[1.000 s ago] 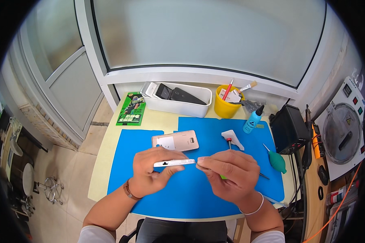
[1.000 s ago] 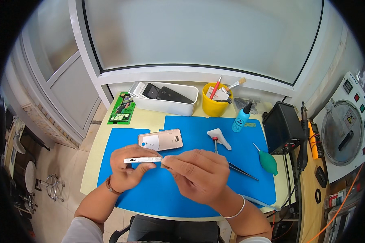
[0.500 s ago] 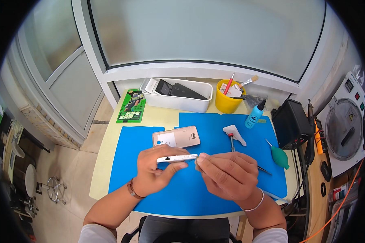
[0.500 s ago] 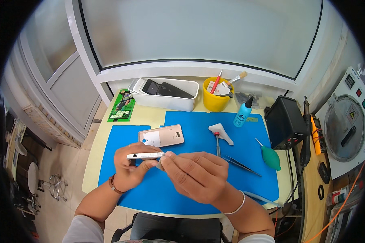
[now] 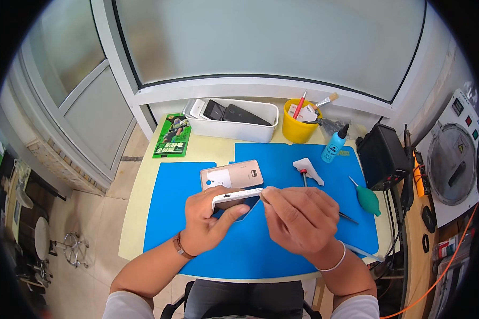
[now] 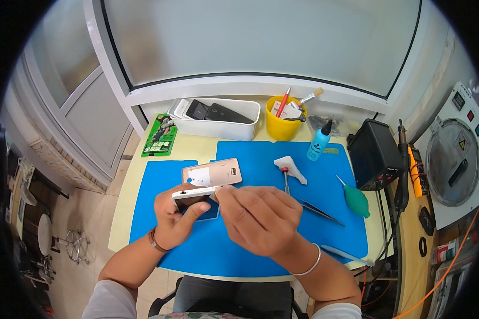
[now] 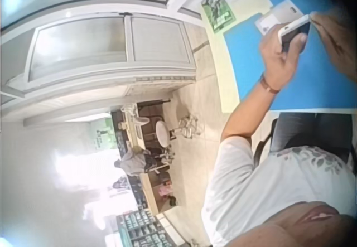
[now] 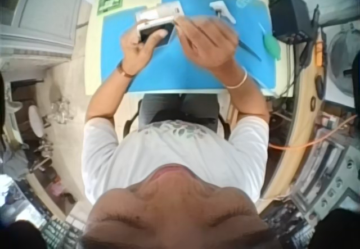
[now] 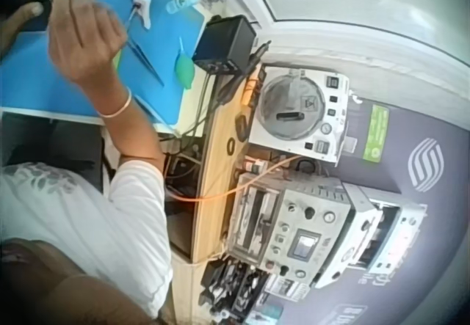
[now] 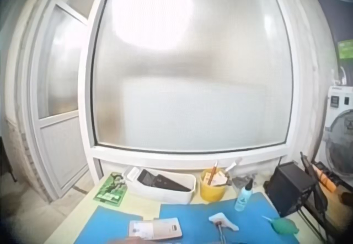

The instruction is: The person uses a screwdriver to remove screws from a white smartphone and then uses a prying tool to separate the back cover. The person continues to pry and lift the back cover while holding the phone, then sets the cover aside.

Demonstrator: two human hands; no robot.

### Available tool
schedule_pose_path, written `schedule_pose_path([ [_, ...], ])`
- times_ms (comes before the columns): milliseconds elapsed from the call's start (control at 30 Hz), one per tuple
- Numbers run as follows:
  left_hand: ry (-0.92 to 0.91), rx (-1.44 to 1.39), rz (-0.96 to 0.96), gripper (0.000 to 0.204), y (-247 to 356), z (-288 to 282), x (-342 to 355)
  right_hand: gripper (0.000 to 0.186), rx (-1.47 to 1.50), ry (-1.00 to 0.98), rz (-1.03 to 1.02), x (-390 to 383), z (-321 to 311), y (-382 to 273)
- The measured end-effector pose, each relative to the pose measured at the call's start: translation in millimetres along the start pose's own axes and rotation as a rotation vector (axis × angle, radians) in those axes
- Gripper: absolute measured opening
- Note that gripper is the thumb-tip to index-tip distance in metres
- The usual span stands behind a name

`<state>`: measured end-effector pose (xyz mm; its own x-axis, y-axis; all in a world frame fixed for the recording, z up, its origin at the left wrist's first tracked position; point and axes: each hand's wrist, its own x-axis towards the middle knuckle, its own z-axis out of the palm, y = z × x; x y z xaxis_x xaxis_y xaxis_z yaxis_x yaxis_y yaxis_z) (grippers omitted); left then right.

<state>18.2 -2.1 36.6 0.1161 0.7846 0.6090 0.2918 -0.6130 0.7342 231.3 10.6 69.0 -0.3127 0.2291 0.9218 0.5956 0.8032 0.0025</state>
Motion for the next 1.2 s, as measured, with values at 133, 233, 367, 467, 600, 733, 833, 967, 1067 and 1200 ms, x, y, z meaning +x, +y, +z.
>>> schedule_pose_path([
  [133,0.024,-0.062,-0.088,0.027,-2,6,-5,0.018,0.055,-0.038,0.061,4,-4,2],
  [233,0.002,-0.181,-0.248,0.024,2,5,-3,0.016,0.411,-0.076,0.323,10,-5,17],
  [367,-0.014,-0.425,-0.288,0.035,-1,5,0,0.014,0.627,-0.017,0.622,10,0,16],
  [467,-0.035,-0.562,-0.263,0.027,-9,2,0,0.016,0.608,-0.051,0.604,14,-5,11],
  [600,0.039,-0.680,-0.348,0.033,-4,2,0,0.022,0.462,-0.096,0.339,4,-1,14],
  [733,0.054,-0.663,-0.280,0.032,0,0,-1,0.024,0.390,-0.069,0.197,6,0,6],
  [833,0.079,-0.646,-0.219,0.031,0,0,0,0.025,0.401,-0.071,0.177,5,-1,1],
  [967,0.098,-0.610,-0.171,0.031,-2,0,0,0.025,0.394,-0.057,0.121,4,-3,-3],
  [1067,0.053,-0.588,-0.063,0.026,-9,1,-1,0.024,0.348,-0.055,0.079,4,-4,-7],
  [1200,0.050,-0.521,-0.047,0.024,-6,1,-1,0.026,0.300,-0.054,0.027,4,-6,-8],
])
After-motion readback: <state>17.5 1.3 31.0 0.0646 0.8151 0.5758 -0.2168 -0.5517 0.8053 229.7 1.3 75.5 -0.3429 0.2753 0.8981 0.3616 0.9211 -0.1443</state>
